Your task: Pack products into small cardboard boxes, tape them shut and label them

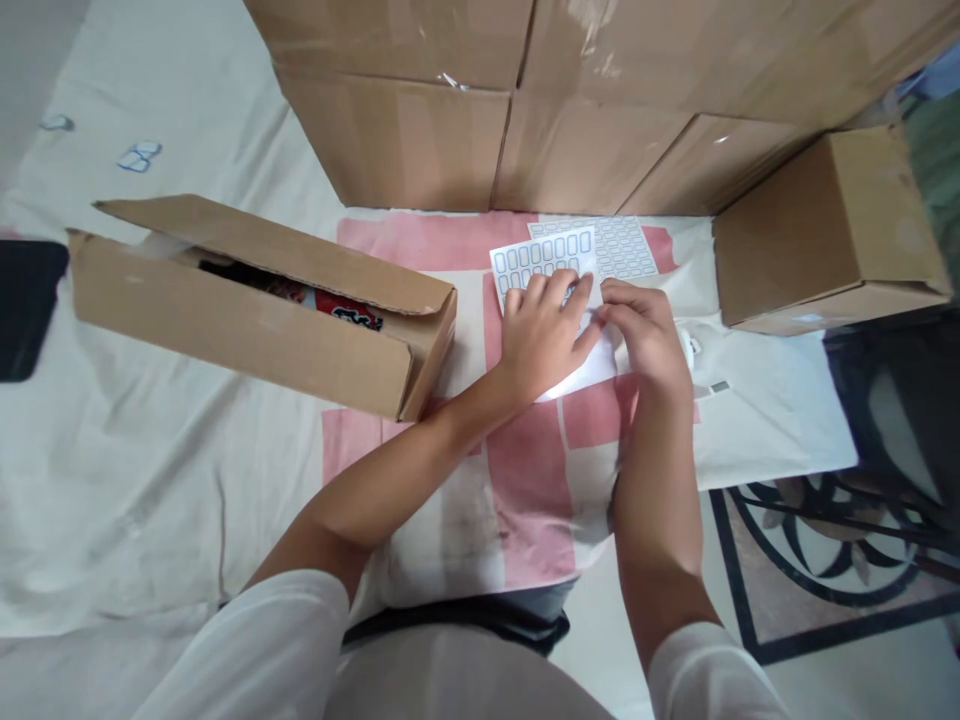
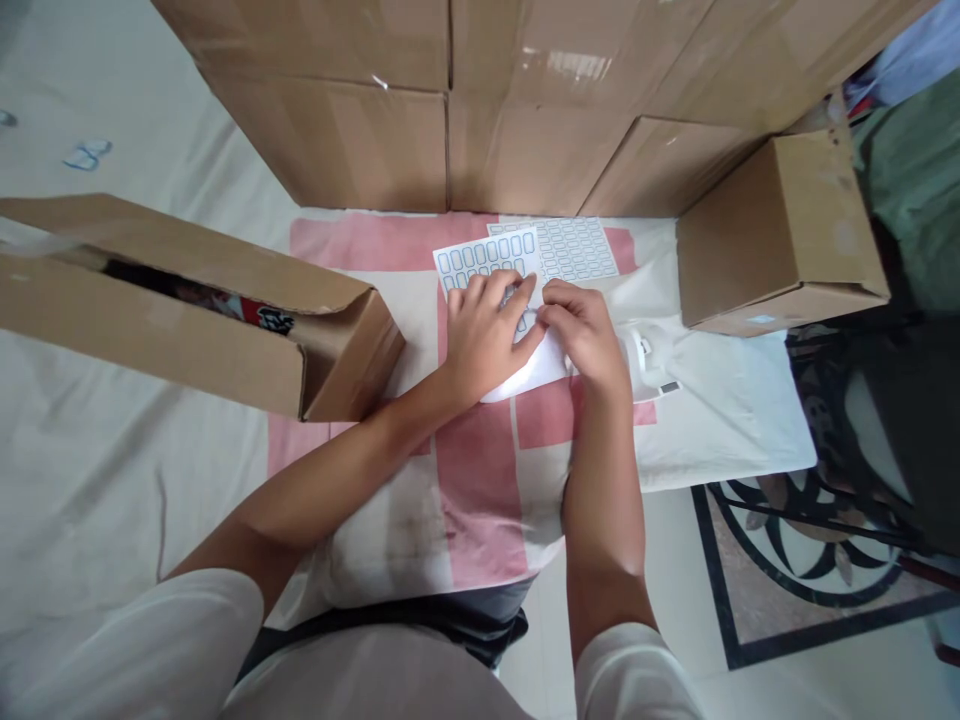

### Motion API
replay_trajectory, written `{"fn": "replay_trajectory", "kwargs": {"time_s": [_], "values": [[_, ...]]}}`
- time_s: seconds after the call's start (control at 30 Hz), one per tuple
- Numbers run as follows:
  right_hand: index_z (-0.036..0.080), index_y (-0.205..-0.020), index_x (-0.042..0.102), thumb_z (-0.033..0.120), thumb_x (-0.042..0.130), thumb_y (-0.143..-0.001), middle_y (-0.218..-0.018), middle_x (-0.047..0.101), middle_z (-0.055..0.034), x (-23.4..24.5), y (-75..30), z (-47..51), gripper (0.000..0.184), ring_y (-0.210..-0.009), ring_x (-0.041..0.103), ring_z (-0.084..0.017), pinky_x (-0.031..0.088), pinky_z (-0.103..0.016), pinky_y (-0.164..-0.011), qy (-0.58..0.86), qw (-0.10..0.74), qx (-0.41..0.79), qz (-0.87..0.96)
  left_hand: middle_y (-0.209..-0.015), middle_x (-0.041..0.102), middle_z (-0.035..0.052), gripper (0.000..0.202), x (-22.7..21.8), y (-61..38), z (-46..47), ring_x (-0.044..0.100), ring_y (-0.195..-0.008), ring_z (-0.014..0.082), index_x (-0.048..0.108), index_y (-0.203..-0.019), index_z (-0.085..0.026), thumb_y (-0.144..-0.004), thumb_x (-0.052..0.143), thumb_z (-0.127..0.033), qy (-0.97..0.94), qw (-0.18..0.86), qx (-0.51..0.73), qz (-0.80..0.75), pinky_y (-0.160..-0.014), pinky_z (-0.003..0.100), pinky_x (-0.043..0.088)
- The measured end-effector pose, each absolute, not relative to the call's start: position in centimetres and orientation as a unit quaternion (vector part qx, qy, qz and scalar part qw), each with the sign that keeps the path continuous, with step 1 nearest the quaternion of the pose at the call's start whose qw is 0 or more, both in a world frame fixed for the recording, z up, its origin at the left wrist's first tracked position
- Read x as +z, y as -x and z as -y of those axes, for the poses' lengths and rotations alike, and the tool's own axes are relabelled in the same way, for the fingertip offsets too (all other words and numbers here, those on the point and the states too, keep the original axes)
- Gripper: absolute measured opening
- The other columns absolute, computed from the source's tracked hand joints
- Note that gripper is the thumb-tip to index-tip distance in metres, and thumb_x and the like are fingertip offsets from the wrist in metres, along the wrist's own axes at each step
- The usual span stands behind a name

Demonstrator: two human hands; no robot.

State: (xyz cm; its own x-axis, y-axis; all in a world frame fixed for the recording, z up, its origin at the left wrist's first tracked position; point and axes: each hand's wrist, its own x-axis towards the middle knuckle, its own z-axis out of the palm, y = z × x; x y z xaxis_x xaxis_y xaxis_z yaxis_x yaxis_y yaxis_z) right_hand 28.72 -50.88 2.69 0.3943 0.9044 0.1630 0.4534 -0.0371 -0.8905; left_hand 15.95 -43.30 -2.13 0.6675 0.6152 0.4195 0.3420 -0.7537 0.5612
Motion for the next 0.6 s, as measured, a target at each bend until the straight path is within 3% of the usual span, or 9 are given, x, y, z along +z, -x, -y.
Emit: {"fn": "replay_trajectory", "kwargs": {"time_s": [0.2, 0.3, 0.43, 0.6], "values": [[0.021, -0.062, 0.055, 0.028, 0.068, -0.086, -0.066, 0.048, 0.0025, 2.0, -28.9, 50.7, 0.028, -0.065, 0.045, -0.014, 0.041, -0.033, -0.065, 0.714, 0.489, 0.201, 0.460, -0.139, 0.064, 0.0151, 0.046, -2.2, -15.9, 43.2, 0.056, -0.123, 0.0352, 0.058, -0.143, -0.022, -0.100, 0.058, -0.038, -0.870, 0.230, 0.321, -0.295, -0.098, 0.046, 0.039], [0.025, -0.088, 0.066, 0.035, 0.071, -0.088, -0.072, 0.059, 0.0030, 1.3, -29.3, 50.8, 0.010, -0.063, 0.054, -0.015, 0.047, -0.034, -0.063, 0.705, 0.509, 0.202, 0.450, -0.137, 0.064, 0.0141, 0.037, -2.3, -15.9, 43.2, 0.056, -0.123, 0.0351, 0.062, -0.132, -0.022, -0.100, 0.059, -0.041, -0.864, 0.233, 0.333, -0.297, -0.099, 0.046, 0.038], [0.034, -0.136, 0.056, 0.042, 0.070, -0.091, -0.091, 0.072, 0.0017, 0.9, -29.6, 51.3, 0.048, -0.066, 0.063, -0.018, 0.054, -0.036, -0.062, 0.720, 0.491, 0.179, 0.458, -0.132, 0.066, 0.0118, 0.032, -2.1, -15.8, 43.3, 0.058, -0.118, 0.0324, 0.066, -0.127, -0.024, -0.102, 0.057, -0.043, -0.866, 0.230, 0.333, -0.292, -0.095, 0.045, 0.038], [0.040, -0.154, 0.048, 0.053, 0.064, -0.096, -0.121, 0.076, -0.0018, 1.1, -29.7, 51.8, 0.062, -0.074, 0.067, -0.018, 0.057, -0.038, -0.067, 0.719, 0.471, 0.162, 0.486, -0.122, 0.069, 0.0104, 0.032, -2.1, -15.7, 43.4, 0.059, -0.113, 0.0296, 0.068, -0.120, -0.024, -0.105, 0.053, -0.047, -0.868, 0.223, 0.352, -0.271, -0.092, 0.043, 0.037]]}}
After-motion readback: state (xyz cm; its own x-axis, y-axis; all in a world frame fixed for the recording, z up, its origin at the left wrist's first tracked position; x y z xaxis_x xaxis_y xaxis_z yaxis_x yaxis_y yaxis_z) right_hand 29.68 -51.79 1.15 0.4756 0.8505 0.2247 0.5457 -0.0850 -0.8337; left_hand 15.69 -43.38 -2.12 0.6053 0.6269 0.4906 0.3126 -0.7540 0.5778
